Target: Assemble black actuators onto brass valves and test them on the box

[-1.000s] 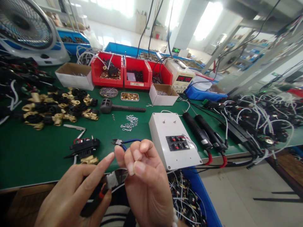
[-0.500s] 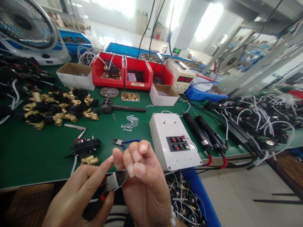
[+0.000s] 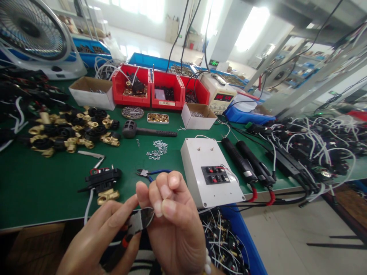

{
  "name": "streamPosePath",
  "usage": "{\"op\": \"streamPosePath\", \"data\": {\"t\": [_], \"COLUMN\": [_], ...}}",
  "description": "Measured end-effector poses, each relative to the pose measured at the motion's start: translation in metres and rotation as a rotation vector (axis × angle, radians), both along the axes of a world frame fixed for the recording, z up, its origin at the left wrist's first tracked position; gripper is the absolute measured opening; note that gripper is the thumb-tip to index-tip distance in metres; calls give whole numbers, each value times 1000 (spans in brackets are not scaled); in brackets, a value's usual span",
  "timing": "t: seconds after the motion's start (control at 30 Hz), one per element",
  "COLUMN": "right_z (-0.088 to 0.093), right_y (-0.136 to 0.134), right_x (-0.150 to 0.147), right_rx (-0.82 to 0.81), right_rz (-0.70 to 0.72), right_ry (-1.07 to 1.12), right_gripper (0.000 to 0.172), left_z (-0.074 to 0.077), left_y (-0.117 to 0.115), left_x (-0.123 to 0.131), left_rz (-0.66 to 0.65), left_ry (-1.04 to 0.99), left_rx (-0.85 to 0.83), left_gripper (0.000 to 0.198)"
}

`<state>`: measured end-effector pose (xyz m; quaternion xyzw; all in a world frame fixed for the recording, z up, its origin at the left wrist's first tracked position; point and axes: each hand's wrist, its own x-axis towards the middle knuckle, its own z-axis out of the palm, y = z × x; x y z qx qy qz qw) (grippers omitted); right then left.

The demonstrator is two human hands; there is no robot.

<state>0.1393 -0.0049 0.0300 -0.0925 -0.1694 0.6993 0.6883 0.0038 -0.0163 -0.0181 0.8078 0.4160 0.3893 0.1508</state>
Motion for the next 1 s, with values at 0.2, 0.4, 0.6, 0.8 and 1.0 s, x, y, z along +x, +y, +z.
{"op": "streamPosePath", "data": {"t": [0.2,0.4,0.6,0.8,1.0], "right_z": [0,0,0,1,1], "right_y": [0,0,1,0,1], "right_x": [0,-2,-2,0,0], "right_rx": [-8,-7,12,-24,-12], "right_rz": [-14,-24,-40,-6,13], "right_ry": [-20,-42,-81,-90,-90], "right_gripper": [19,20,19,18,17], "left_z": [-2,0,2,5,6], "left_y": [-1,-3,-6,-3,3], "left_x": [-5,-4,-2,-5,-10], "left_rz": [-7,74,123,105,65], "left_ry": [33,95,101,123,184], "left_rx": [11,24,8,59,139], "left_gripper": [62,62,57,52,47]}}
